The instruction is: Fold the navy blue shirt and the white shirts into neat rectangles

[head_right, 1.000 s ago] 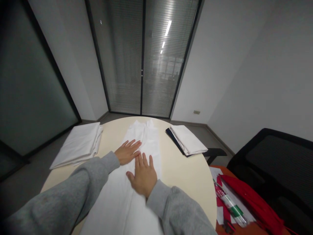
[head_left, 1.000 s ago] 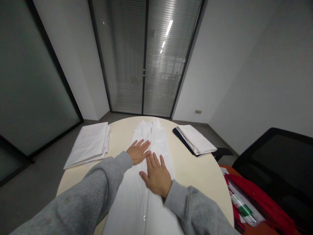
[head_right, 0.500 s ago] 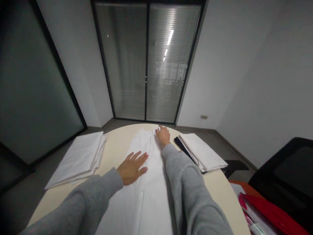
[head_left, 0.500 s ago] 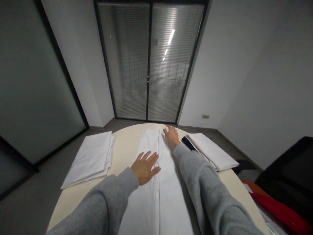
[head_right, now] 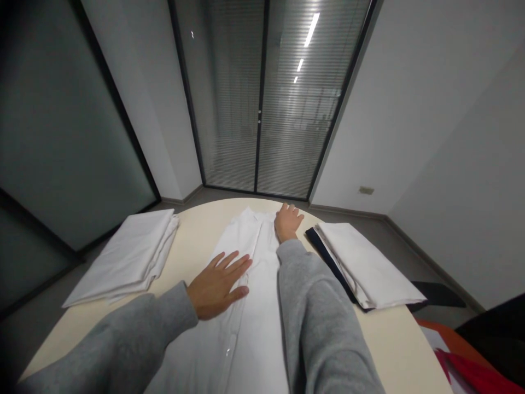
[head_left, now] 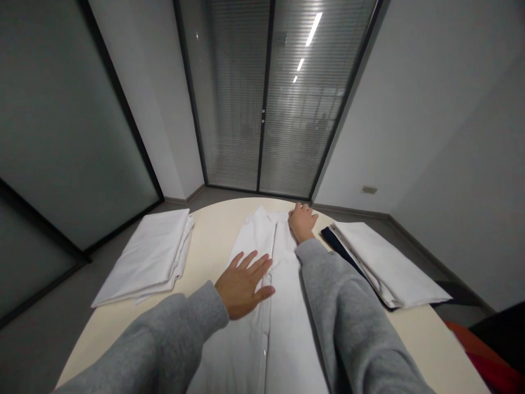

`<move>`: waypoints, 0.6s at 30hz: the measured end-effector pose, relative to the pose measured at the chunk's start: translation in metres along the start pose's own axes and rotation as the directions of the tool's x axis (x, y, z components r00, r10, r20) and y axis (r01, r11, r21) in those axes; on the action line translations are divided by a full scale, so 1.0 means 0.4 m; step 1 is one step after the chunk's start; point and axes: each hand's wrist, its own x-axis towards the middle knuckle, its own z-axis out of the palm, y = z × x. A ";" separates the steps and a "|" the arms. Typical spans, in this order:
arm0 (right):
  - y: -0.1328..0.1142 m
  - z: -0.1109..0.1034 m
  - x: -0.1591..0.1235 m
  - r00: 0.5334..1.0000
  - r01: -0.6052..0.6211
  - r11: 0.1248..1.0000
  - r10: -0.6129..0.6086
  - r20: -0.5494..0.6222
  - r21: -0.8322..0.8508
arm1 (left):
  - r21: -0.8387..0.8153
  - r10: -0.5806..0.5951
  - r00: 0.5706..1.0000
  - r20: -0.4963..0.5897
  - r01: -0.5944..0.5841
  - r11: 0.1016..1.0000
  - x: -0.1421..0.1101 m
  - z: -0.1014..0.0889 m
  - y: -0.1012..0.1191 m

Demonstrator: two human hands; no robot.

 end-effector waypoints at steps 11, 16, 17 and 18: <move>-0.006 0.034 -0.003 0.817 0.471 0.878 -0.473 0.330 0.091 | 0.042 -0.249 0.943 -0.219 0.264 0.964 0.438 -0.182 -0.106; 0.020 0.065 0.020 0.848 0.343 0.938 -0.335 0.411 0.056 | 0.019 -0.233 0.970 -0.071 0.235 0.972 0.556 -0.029 -0.190; 0.026 0.067 0.025 0.857 0.312 0.949 -0.302 0.417 0.045 | 0.012 -0.248 0.967 -0.053 0.249 0.969 0.562 -0.003 -0.205; 0.031 0.068 0.030 0.866 0.283 0.958 -0.271 0.421 0.036 | 0.004 -0.262 0.964 -0.042 0.262 0.965 0.567 0.018 -0.219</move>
